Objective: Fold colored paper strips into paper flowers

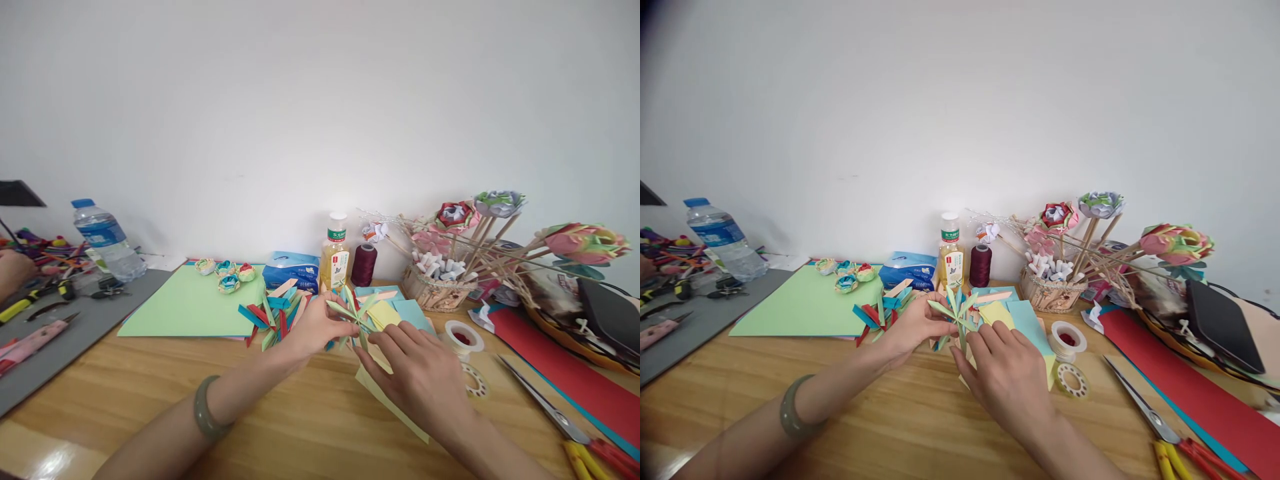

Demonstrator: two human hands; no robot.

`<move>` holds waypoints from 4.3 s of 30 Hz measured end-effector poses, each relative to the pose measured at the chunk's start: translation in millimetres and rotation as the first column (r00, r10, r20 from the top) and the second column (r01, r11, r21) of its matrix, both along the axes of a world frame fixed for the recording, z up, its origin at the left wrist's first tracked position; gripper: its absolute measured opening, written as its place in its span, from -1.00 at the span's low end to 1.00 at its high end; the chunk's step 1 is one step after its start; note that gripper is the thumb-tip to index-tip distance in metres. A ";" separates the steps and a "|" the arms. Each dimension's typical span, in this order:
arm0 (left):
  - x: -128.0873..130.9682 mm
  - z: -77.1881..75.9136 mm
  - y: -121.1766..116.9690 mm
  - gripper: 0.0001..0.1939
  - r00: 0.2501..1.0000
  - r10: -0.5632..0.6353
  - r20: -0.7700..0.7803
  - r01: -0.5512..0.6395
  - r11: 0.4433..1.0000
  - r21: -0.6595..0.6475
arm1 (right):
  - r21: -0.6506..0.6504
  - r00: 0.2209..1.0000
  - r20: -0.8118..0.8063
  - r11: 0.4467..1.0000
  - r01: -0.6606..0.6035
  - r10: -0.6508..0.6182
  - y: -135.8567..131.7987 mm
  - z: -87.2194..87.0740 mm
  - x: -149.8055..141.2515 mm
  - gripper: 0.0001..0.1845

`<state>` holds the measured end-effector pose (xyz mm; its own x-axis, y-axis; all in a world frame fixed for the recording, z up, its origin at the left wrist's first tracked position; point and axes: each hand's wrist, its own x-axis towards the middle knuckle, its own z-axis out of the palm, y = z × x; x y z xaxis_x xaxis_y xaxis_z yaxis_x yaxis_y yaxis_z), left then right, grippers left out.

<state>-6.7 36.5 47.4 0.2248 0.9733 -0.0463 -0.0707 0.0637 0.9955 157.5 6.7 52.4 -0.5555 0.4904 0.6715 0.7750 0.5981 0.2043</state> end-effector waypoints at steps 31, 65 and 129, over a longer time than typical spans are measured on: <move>3.3 8.4 -16.1 -0.76 0.933 0.004 0.360 0.047 0.990 -0.133 | -0.064 0.978 0.061 0.978 -0.198 0.202 3.3 -14.6 7.3 -0.75; -6.1 -15.0 -0.1 -0.46 0.982 -0.191 -0.007 0.185 0.961 -0.206 | -0.592 0.985 -0.093 0.788 -0.170 0.143 19.2 -11.0 15.4 -0.72; -31.3 -4.9 -2.5 -0.76 0.460 -0.055 -0.886 0.458 0.870 0.184 | -0.733 0.999 -0.020 0.680 0.018 -0.048 20.7 -24.6 8.7 -0.76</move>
<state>-38.0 34.0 42.6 0.5141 0.8568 -0.0403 0.7538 -0.4289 0.4978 166.2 27.3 27.7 -0.5127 0.8517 0.1079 0.7948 0.5184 -0.3156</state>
